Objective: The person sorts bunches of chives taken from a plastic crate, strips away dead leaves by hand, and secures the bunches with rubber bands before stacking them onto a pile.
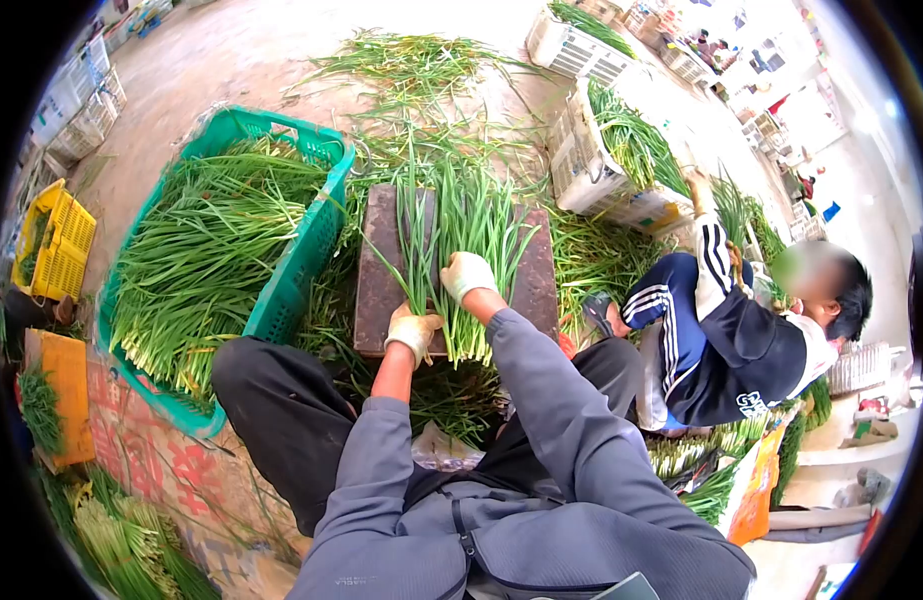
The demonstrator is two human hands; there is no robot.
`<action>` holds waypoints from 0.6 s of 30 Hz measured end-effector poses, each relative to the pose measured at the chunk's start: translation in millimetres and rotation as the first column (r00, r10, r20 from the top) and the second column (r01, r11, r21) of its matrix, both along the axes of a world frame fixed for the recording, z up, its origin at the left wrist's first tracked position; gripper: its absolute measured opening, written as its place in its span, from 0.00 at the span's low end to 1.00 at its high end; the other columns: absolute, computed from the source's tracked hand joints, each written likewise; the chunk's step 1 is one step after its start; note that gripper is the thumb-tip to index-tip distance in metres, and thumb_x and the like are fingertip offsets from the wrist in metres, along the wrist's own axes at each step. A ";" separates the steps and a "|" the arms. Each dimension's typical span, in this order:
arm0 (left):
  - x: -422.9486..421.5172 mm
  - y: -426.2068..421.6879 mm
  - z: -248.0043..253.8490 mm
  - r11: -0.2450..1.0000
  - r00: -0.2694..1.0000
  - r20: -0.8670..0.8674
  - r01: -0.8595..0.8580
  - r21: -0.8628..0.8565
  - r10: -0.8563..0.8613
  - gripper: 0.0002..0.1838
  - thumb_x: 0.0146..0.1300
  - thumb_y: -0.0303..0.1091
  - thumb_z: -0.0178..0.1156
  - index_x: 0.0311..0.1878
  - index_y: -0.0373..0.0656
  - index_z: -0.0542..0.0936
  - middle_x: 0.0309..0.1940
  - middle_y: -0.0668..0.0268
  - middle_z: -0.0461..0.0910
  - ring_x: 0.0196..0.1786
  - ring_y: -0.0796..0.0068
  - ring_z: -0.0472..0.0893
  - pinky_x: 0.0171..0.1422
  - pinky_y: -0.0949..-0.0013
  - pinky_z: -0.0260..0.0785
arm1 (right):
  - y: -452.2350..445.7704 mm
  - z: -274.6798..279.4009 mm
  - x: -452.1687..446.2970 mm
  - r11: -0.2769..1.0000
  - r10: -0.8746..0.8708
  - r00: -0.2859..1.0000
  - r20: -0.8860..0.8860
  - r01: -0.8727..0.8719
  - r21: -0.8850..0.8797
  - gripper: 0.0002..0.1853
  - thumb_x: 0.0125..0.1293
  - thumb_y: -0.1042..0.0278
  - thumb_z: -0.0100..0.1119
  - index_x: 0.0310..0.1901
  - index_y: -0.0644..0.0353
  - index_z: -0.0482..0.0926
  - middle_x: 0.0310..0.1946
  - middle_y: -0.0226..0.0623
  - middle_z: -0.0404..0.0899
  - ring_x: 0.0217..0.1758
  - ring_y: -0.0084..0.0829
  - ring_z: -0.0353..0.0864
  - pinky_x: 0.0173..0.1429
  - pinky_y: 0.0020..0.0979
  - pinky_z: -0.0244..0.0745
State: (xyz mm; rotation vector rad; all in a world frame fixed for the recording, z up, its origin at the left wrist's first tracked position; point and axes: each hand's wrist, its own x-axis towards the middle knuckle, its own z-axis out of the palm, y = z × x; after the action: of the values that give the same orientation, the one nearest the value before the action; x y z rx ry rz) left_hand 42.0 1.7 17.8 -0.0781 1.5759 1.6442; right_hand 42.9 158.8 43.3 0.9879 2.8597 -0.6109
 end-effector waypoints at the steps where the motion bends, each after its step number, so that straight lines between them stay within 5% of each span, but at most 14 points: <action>1: -0.9 0.1 1.1 0.999 1.000 -0.006 0.018 -0.037 -0.019 0.16 0.54 0.19 0.66 0.47 0.41 0.81 0.23 0.70 0.78 0.17 0.78 0.69 0.21 0.71 0.59 | 5.0 -3.7 3.8 1.000 0.004 1.000 0.005 -0.004 0.001 0.14 0.59 0.61 0.63 0.40 0.61 0.87 0.40 0.57 0.85 0.44 0.55 0.86 0.53 0.45 0.81; 3: -0.5 0.5 -0.7 0.997 0.999 -0.009 0.039 -0.070 -0.040 0.15 0.54 0.19 0.66 0.46 0.41 0.81 0.23 0.70 0.77 0.16 0.78 0.69 0.21 0.71 0.59 | 10.5 4.1 13.3 0.961 -0.078 0.992 -0.097 0.049 -0.274 0.14 0.61 0.62 0.65 0.42 0.63 0.86 0.29 0.42 0.87 0.32 0.34 0.87 0.39 0.35 0.82; 4: -0.7 -0.6 -2.0 0.999 0.999 -0.009 0.031 -0.038 -0.031 0.15 0.55 0.20 0.66 0.47 0.41 0.81 0.23 0.69 0.77 0.16 0.78 0.69 0.21 0.71 0.59 | 7.8 14.0 23.3 0.820 -0.222 0.967 -0.123 0.116 -0.561 0.11 0.63 0.66 0.65 0.43 0.64 0.85 0.27 0.34 0.84 0.28 0.22 0.83 0.32 0.28 0.78; 6: 1.6 -2.4 5.4 1.000 0.999 0.037 -0.011 0.011 0.011 0.14 0.57 0.22 0.67 0.47 0.41 0.80 0.23 0.69 0.76 0.16 0.78 0.68 0.21 0.70 0.58 | 3.9 34.1 41.4 0.669 -0.331 0.917 -0.223 0.061 -0.741 0.11 0.66 0.67 0.64 0.46 0.64 0.84 0.31 0.32 0.84 0.29 0.21 0.81 0.32 0.25 0.77; 7: -0.4 -1.3 -1.7 1.000 1.000 0.030 0.008 0.023 -0.009 0.22 0.60 0.29 0.69 0.58 0.38 0.78 0.23 0.68 0.76 0.17 0.78 0.68 0.21 0.69 0.60 | -0.1 43.2 50.6 0.640 -0.363 0.887 -0.285 0.015 -0.769 0.11 0.67 0.67 0.64 0.46 0.64 0.83 0.33 0.31 0.84 0.29 0.21 0.81 0.33 0.25 0.77; 9: 1.6 6.2 11.9 0.982 0.991 0.057 -0.108 -0.154 0.118 0.40 0.61 0.41 0.73 0.71 0.33 0.68 0.23 0.66 0.76 0.18 0.77 0.69 0.22 0.67 0.63 | -9.0 47.7 72.4 0.664 -0.360 0.819 -0.447 -0.111 -0.739 0.11 0.67 0.69 0.67 0.47 0.63 0.82 0.33 0.29 0.84 0.33 0.17 0.79 0.35 0.22 0.75; 10: -0.9 9.4 11.6 0.979 0.999 0.006 -0.050 -0.198 0.052 0.55 0.58 0.51 0.75 0.77 0.29 0.55 0.24 0.64 0.77 0.18 0.77 0.70 0.24 0.66 0.65 | -14.5 47.0 83.8 0.666 -0.348 0.784 -0.514 -0.179 -0.724 0.09 0.66 0.71 0.67 0.46 0.63 0.83 0.34 0.29 0.84 0.34 0.17 0.79 0.38 0.23 0.76; 11: -1.8 12.1 19.3 0.965 0.996 -0.072 0.037 -0.258 -0.058 0.57 0.57 0.54 0.75 0.77 0.28 0.55 0.30 0.60 0.79 0.20 0.75 0.71 0.24 0.68 0.66 | -21.0 46.0 93.9 0.668 -0.338 0.742 -0.579 -0.244 -0.703 0.08 0.65 0.73 0.67 0.44 0.64 0.83 0.35 0.29 0.83 0.36 0.18 0.79 0.41 0.23 0.76; 13: -1.0 43.2 -74.0 0.883 0.848 -0.504 -0.105 -0.458 -0.161 0.45 0.55 0.56 0.75 0.68 0.34 0.72 0.45 0.48 0.85 0.43 0.54 0.86 0.47 0.53 0.78 | -33.6 57.9 109.3 0.882 0.070 0.626 -0.776 -0.403 -0.245 0.06 0.62 0.78 0.66 0.41 0.63 0.82 0.40 0.36 0.84 0.42 0.25 0.82 0.51 0.28 0.77; 14: -3.2 46.6 -90.8 0.886 0.846 -0.506 -0.094 -0.454 -0.169 0.45 0.55 0.56 0.75 0.68 0.34 0.72 0.45 0.48 0.85 0.43 0.54 0.86 0.47 0.53 0.78 | -44.1 65.5 118.8 0.857 0.046 0.671 -0.740 -0.407 -0.316 0.06 0.62 0.77 0.67 0.41 0.63 0.82 0.39 0.37 0.84 0.42 0.26 0.83 0.50 0.28 0.78; 15: -7.8 48.7 -100.7 0.933 0.967 -0.253 -0.121 -0.340 0.033 0.45 0.53 0.55 0.76 0.66 0.34 0.72 0.50 0.46 0.84 0.51 0.50 0.85 0.54 0.53 0.76 | -56.4 74.3 129.6 0.828 0.025 0.712 -0.702 -0.409 -0.384 0.07 0.62 0.77 0.67 0.42 0.63 0.82 0.39 0.38 0.84 0.41 0.28 0.83 0.50 0.29 0.79; 17: 7.6 27.9 43.5 0.750 0.878 -0.245 0.174 -0.638 -0.412 0.48 0.47 0.51 0.79 0.68 0.36 0.71 0.57 0.44 0.81 0.59 0.44 0.82 0.65 0.55 0.74 | -83.4 110.3 152.3 0.781 0.124 0.737 -0.665 -0.486 -0.393 0.07 0.62 0.76 0.67 0.42 0.63 0.83 0.37 0.38 0.85 0.40 0.28 0.84 0.48 0.31 0.80; 18: 9.7 31.2 36.7 0.747 0.866 -0.306 0.110 -0.655 -0.396 0.50 0.45 0.50 0.80 0.70 0.37 0.69 0.58 0.44 0.81 0.60 0.45 0.81 0.66 0.55 0.73 | -95.8 127.7 163.1 0.712 0.161 0.751 -0.641 -0.538 -0.451 0.07 0.62 0.76 0.67 0.42 0.63 0.83 0.35 0.39 0.84 0.39 0.28 0.84 0.48 0.32 0.80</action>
State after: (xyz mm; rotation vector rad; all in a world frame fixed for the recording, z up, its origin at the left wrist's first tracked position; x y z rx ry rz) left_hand 51.7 32.8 54.5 0.1720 2.3111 0.8890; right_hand 206.0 63.0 170.9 0.1007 2.7637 -1.8880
